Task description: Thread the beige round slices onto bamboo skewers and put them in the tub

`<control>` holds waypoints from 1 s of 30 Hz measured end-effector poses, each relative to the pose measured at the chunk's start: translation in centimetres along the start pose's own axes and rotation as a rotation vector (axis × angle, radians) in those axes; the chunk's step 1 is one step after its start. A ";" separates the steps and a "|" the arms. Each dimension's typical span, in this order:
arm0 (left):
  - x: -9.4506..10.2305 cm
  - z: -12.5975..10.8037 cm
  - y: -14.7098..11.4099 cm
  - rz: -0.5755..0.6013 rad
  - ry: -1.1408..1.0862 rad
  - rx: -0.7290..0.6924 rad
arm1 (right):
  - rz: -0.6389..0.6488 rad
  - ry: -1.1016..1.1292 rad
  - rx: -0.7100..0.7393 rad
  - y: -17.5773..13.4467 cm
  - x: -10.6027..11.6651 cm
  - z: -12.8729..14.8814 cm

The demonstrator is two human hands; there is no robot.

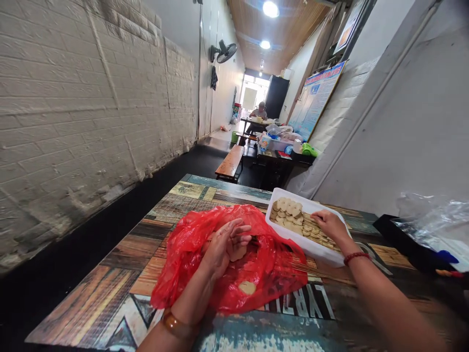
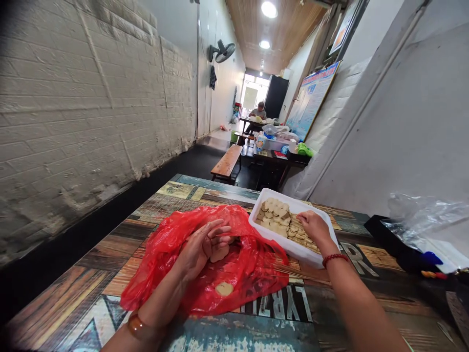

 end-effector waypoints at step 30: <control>0.1 0.2 0.2 0.019 0.002 -0.020 | 0.088 0.278 0.371 -13.6 2.2 10.1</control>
Point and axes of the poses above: each hand's wrist, its own y-axis towards the middle knuckle, its own x-axis out of the back of the hand, z = x × y, the point moved 5 cm from there along y, towards the middle knuckle, and after that the axes turned 9 degrees about -x, right-handed, at the moved point
